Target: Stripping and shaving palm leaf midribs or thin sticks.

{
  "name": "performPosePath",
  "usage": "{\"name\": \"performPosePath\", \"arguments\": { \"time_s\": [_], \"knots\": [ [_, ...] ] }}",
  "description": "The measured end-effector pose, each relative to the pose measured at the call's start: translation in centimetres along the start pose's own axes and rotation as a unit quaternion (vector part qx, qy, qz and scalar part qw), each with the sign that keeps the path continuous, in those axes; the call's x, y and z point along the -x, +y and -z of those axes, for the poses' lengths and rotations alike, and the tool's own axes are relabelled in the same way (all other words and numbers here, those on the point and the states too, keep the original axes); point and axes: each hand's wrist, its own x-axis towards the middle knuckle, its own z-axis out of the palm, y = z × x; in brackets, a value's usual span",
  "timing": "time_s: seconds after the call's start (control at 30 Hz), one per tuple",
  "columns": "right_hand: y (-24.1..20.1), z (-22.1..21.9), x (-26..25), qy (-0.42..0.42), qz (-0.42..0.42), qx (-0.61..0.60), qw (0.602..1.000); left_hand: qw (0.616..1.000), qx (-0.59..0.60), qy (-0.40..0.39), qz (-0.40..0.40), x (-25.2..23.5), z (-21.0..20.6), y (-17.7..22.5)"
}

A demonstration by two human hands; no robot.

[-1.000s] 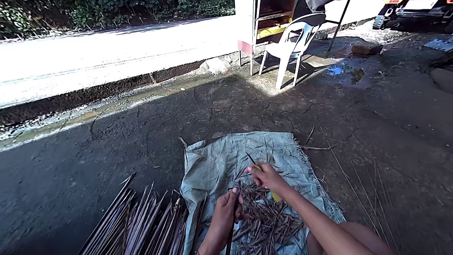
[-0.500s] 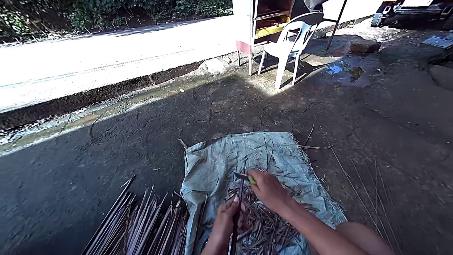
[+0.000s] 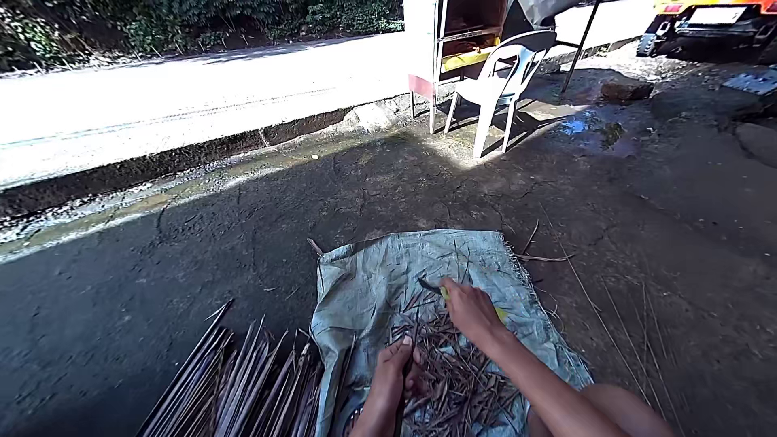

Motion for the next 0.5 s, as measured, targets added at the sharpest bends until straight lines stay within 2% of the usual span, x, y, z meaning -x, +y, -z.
{"name": "performPosePath", "arguments": {
  "time_s": [0.1,0.17,0.27,0.37,0.5],
  "knots": [
    [-1.9,-2.4,2.1,-0.048,0.104,0.035,0.993,1.000,0.005,0.016,-0.009,-0.3,0.4,0.2],
    [-2.3,-2.6,2.2,-0.072,0.112,0.065,0.989,0.999,-0.009,0.023,-0.023,-0.4,0.3,0.0],
    [-2.3,-2.6,1.7,-0.052,0.107,0.092,0.989,0.997,-0.047,0.040,-0.045,-0.6,0.0,-0.1],
    [-2.4,-2.5,1.0,-0.038,0.072,0.089,0.993,0.996,-0.066,0.047,-0.044,-0.7,-0.1,0.2],
    [-0.4,-0.5,-1.0,-0.024,-0.037,0.039,0.998,0.995,-0.089,0.017,-0.036,0.0,-0.7,-0.4]
  ]
}}
